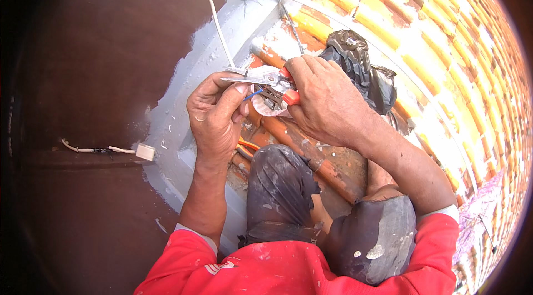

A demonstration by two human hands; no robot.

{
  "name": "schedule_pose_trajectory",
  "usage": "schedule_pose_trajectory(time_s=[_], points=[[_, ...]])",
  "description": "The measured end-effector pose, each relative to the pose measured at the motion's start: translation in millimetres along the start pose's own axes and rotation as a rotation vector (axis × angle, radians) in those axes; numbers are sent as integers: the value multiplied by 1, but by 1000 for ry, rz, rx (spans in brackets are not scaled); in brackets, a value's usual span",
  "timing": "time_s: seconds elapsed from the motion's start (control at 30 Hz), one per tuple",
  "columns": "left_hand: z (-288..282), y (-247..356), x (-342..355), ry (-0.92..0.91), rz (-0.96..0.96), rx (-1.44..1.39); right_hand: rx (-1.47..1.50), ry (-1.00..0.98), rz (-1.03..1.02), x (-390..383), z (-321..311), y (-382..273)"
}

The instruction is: The person strips and connects wires to a white electrical outlet using a screwdriver and pliers. They secure the wires into the terminal screws and tighten them, then place the outlet into a wall box.

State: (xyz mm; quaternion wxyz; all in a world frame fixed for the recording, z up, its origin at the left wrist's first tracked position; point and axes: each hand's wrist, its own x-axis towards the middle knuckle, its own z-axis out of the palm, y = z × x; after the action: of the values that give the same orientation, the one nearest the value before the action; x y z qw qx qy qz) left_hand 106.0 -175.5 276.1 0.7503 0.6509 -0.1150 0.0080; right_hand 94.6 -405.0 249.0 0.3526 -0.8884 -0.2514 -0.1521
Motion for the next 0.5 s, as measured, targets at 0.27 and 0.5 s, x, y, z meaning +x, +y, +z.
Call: schedule_pose_trajectory(time_s=[0.27, 0.5], points=[[10, 1, -3, 25, 92, 93, 25, -34, 47, 0, 3, -3], [14, 4, -5, 37, 218, 239, -8, 49, -11, 3, 5, -2]])
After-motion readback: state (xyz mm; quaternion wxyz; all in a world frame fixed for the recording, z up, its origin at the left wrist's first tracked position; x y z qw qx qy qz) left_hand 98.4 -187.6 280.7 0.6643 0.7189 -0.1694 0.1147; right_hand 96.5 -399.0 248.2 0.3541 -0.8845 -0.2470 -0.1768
